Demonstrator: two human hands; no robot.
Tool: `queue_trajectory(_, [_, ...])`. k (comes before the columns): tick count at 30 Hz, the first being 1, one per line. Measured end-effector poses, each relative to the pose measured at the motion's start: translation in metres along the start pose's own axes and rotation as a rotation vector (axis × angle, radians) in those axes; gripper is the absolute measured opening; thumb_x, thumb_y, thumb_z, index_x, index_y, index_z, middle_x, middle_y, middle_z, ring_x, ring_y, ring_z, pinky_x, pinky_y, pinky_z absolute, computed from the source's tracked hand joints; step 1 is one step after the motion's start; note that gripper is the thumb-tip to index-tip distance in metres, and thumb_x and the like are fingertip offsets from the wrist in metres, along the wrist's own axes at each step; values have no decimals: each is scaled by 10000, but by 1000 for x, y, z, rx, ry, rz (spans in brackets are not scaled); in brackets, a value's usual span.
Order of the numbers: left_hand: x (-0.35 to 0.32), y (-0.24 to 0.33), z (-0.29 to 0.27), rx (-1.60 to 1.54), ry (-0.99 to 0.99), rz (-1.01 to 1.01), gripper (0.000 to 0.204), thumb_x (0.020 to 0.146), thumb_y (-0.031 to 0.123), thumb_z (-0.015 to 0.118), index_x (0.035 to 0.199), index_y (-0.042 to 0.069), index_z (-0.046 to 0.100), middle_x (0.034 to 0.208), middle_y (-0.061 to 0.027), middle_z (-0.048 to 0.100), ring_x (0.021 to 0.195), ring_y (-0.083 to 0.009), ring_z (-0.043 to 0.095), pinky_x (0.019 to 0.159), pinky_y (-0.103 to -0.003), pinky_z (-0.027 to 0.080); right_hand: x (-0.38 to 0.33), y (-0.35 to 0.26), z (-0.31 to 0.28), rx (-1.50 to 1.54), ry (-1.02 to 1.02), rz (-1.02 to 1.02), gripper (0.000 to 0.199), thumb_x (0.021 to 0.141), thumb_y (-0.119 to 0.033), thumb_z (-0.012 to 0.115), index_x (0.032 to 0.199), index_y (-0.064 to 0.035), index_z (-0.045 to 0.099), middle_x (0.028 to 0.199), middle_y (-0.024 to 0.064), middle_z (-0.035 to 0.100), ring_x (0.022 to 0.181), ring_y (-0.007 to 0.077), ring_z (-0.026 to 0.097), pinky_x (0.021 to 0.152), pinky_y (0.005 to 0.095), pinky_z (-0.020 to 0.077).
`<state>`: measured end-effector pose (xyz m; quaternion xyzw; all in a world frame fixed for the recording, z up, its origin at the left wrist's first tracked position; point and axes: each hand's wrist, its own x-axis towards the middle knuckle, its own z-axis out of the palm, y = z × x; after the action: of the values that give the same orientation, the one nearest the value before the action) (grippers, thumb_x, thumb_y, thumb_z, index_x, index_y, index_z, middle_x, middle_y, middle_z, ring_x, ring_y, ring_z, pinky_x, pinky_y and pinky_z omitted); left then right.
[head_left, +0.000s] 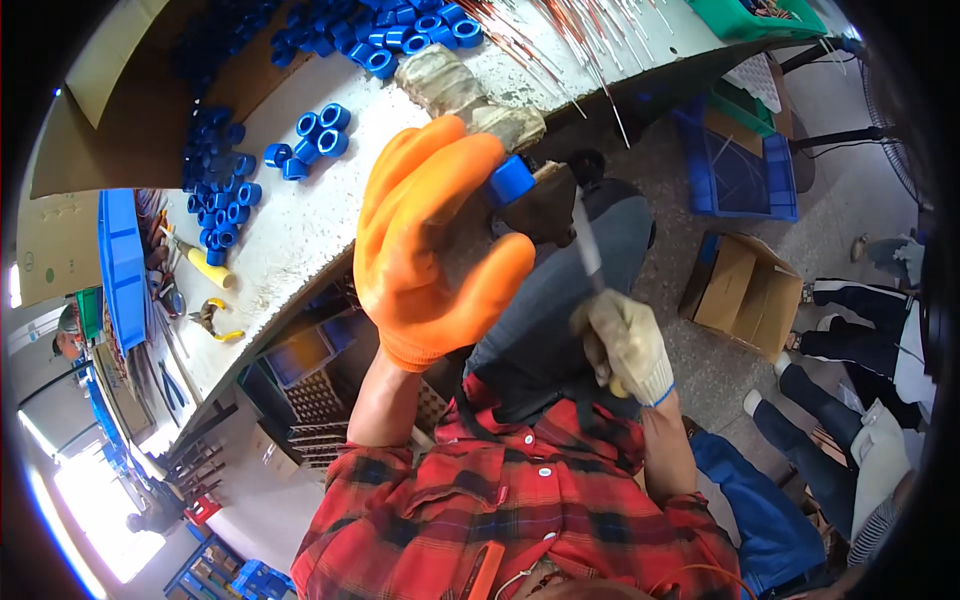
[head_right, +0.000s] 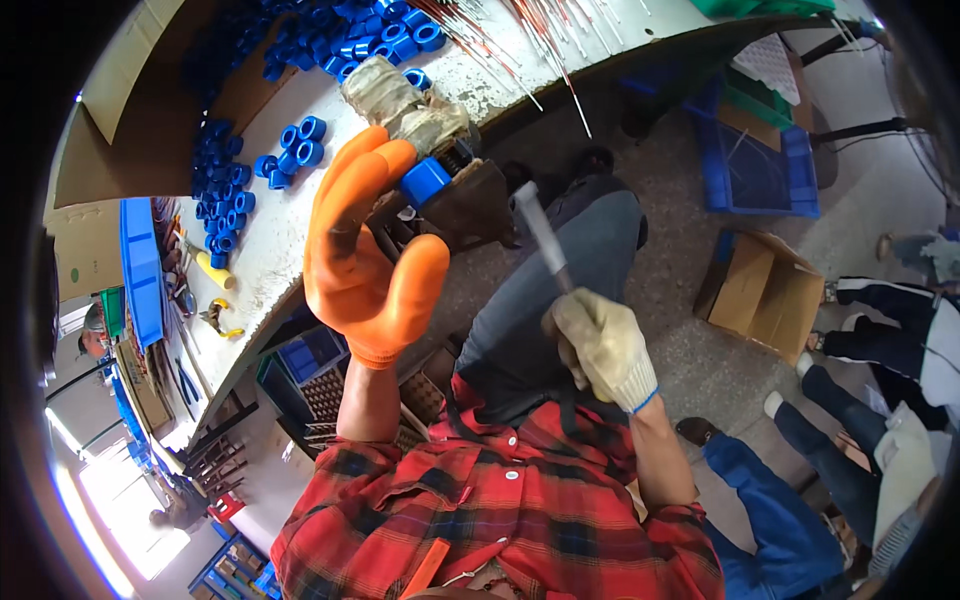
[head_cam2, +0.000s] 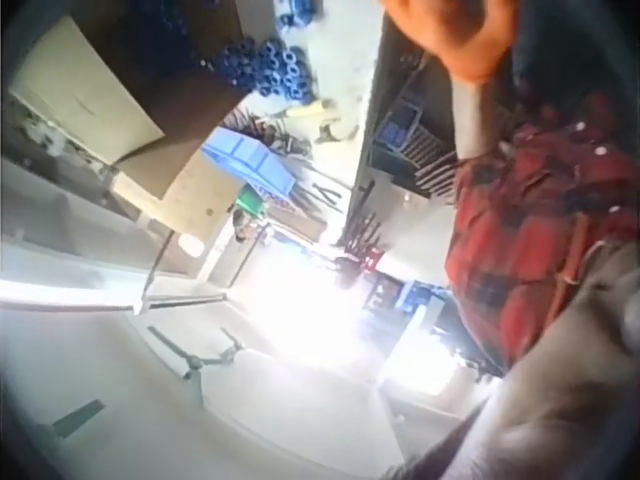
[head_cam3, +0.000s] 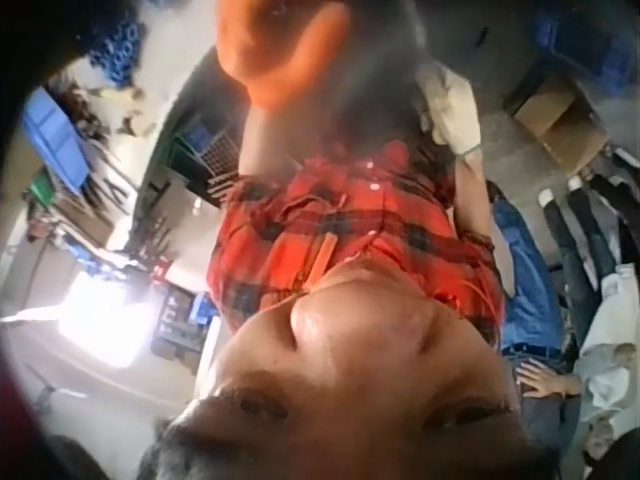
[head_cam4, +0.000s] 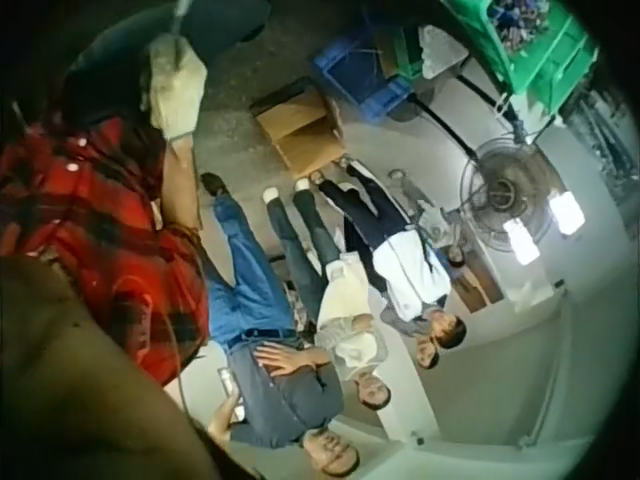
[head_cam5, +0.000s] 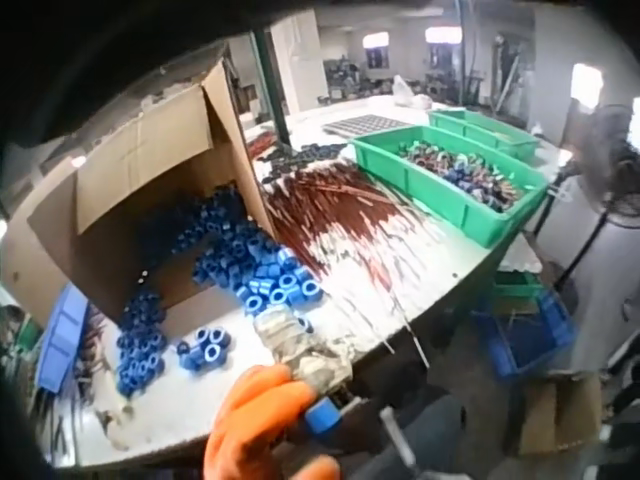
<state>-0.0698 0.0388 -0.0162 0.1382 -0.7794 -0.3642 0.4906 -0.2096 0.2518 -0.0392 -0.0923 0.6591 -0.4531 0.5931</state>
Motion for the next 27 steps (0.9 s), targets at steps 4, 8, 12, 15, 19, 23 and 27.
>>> queue_trajectory(4, [-5,-5,-2,-5,-15,6,672,809,161,814,1439,-41,701,1454,-210,731,1359,-395,655,1208,-523,473,11,-15,35,290,60,-235,245,1081,-241,653,993,-23,722,590,34,552,435,109,433,433,264,355])
queue_trajectory(8, [-15,-9,-6,-114,-71,-52,629,1117,436,638,1549,-18,585,1517,-221,681,1553,-391,509,1303,-535,369,19,-42,68,257,11,-79,193,1046,-176,696,917,-32,702,568,21,501,429,99,397,429,273,346])
queue_trajectory(12, [-20,-13,0,-200,-44,-39,712,1139,581,549,1556,4,578,1537,-220,664,1567,-404,492,1315,-565,345,21,-30,60,664,-310,15,213,1045,-180,694,891,-32,694,540,15,480,415,101,378,421,275,335])
queue_trajectory(15, [-23,-21,8,-241,-13,5,756,1146,645,508,1561,17,573,1545,-219,658,1576,-410,482,1320,-581,335,18,-30,62,730,-367,-9,211,1047,-181,689,905,-25,698,541,18,487,417,103,381,422,274,337])
queue_trajectory(19, [-22,-31,25,-280,58,132,791,1142,696,475,1570,36,564,1548,-215,654,1587,-414,469,1321,-598,329,10,-31,64,512,-217,-186,196,1053,-180,676,971,-7,717,573,33,531,437,107,410,435,270,352])
queue_trajectory(23, [-15,-37,44,-68,158,339,743,1133,671,500,1504,39,624,1536,-201,664,1538,-426,522,1284,-600,376,6,-20,46,344,101,-336,320,1100,-281,666,1117,31,737,634,59,593,473,112,467,460,256,376])
queue_trajectory(27, [0,-17,35,282,77,347,650,1096,597,575,1420,44,685,1500,-182,691,1464,-434,586,1242,-604,417,11,-13,21,349,216,-563,522,1147,-451,613,1233,50,733,677,74,618,501,114,492,477,252,391])
